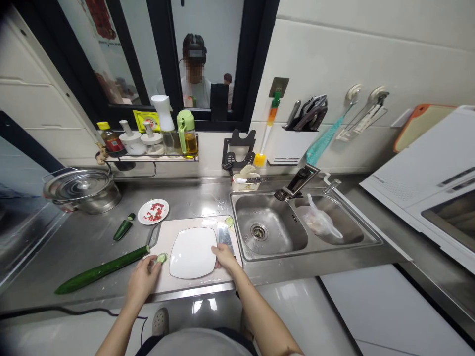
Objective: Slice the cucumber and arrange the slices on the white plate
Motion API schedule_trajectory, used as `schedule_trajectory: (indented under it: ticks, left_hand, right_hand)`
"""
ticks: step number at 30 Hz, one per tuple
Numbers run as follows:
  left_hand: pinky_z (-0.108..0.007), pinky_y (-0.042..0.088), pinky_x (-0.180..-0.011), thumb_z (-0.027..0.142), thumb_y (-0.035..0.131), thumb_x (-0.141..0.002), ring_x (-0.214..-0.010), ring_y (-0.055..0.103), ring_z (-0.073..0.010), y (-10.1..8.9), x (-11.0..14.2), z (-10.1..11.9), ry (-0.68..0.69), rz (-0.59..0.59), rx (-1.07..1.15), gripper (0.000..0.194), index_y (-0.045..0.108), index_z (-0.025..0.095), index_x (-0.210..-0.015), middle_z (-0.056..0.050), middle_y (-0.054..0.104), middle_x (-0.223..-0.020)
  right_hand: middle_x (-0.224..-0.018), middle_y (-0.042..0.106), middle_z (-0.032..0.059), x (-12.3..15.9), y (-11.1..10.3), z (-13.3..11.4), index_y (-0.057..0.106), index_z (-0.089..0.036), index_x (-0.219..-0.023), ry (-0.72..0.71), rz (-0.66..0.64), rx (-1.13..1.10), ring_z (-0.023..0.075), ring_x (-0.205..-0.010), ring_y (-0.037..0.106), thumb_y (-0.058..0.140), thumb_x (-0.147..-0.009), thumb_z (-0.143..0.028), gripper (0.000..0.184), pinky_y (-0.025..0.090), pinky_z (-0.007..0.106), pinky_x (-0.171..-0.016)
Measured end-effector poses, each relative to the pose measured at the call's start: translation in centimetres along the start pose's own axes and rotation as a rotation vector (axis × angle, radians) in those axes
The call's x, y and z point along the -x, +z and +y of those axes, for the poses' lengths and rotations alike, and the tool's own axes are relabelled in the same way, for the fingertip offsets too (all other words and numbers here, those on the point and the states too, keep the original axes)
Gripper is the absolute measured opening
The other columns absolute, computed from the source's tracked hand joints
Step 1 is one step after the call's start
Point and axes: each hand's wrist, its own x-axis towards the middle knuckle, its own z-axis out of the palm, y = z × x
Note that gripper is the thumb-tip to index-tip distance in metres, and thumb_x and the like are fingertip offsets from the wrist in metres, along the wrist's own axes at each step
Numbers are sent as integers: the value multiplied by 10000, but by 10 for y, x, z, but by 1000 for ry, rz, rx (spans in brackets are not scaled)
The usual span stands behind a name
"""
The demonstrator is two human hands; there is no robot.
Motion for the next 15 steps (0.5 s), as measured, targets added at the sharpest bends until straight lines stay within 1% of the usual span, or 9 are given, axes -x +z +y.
schedule_trajectory:
  ticks: [3, 5, 8, 12, 15]
  left_hand:
    - [-334, 461, -781, 430, 443, -887, -917, 632, -252, 1, 1, 3, -35, -7, -13, 383, 637, 197, -1121, -103, 660, -1042]
    - [-333, 460, -767, 434, 445, -885, -904, 635, -252, 3, 2, 5, -55, -15, -21, 381, 641, 197, -1109, -101, 664, -1018]
    - [-333, 457, -753, 437, 437, -889, -909, 636, -255, 4, 3, 7, -66, -25, -25, 383, 640, 195, -1106, -101, 666, -1022]
    - [-336, 450, -757, 437, 430, -896, -913, 636, -258, 4, 2, 7, -60, -28, -19, 380, 631, 194, -1108, -100, 670, -1027]
    - [-336, 440, -747, 445, 435, -893, -894, 638, -260, 4, 0, 5, -75, -31, -21, 377, 624, 201, -1108, -95, 674, -1007]
  right_hand:
    - [-424, 490, -39, -1, -1, -3, 476, -191, -707, -8, -9, 76, 85, -353, 446, 432, -930, -294, 249, 292, 168, -376]
    - [-435, 502, -29, 0, -2, -6, 494, -183, -739, 0, -2, 168, 97, -358, 458, 425, -931, -290, 231, 295, 180, -380]
    - [-457, 524, -8, -1, -2, -11, 538, -161, -801, 31, 17, 322, 128, -381, 498, 454, -917, -293, 195, 361, 215, -417]
    - [-494, 570, 41, -2, -2, -21, 596, -121, -881, 60, 28, 460, 188, -462, 587, 475, -901, -285, 205, 464, 285, -524]
    - [-566, 636, 97, -1, -1, -30, 631, -93, -939, 104, 7, 621, 220, -588, 657, 473, -902, -287, 253, 505, 310, -647]
